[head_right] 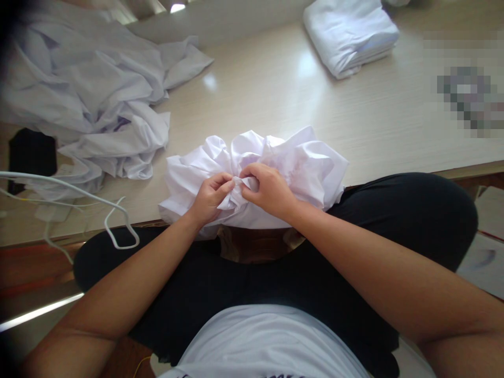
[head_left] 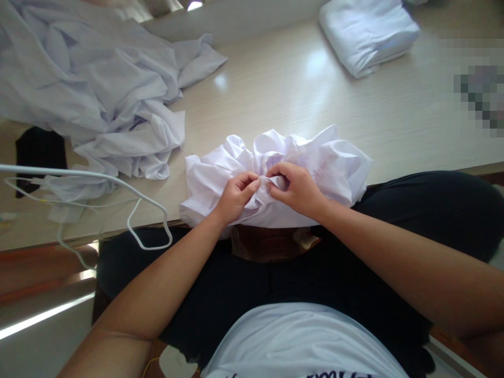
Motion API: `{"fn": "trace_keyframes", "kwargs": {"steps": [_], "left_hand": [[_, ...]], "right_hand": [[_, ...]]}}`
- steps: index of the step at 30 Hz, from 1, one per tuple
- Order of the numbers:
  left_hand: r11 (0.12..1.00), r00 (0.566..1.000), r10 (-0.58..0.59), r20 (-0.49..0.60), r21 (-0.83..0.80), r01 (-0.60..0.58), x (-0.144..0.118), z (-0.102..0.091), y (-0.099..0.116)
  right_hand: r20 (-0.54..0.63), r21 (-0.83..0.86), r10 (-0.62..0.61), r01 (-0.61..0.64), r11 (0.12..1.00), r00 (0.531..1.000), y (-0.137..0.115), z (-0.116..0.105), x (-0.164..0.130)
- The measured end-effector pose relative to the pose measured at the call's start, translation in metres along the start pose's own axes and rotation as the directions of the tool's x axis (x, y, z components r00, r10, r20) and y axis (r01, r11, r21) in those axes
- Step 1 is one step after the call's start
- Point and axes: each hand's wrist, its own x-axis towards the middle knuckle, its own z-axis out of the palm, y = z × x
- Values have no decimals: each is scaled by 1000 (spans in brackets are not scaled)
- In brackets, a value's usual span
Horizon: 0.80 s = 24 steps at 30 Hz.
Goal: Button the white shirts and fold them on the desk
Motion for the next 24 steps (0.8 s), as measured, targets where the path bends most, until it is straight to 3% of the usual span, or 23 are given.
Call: {"fn": "trace_keyframes", "kwargs": {"steps": [24], "left_hand": [[1000, 1000, -3, -6, 3, 3, 0, 1, 1]], "right_hand": [[23, 19, 2, -3, 1000, 1000, 0, 1, 0]]}}
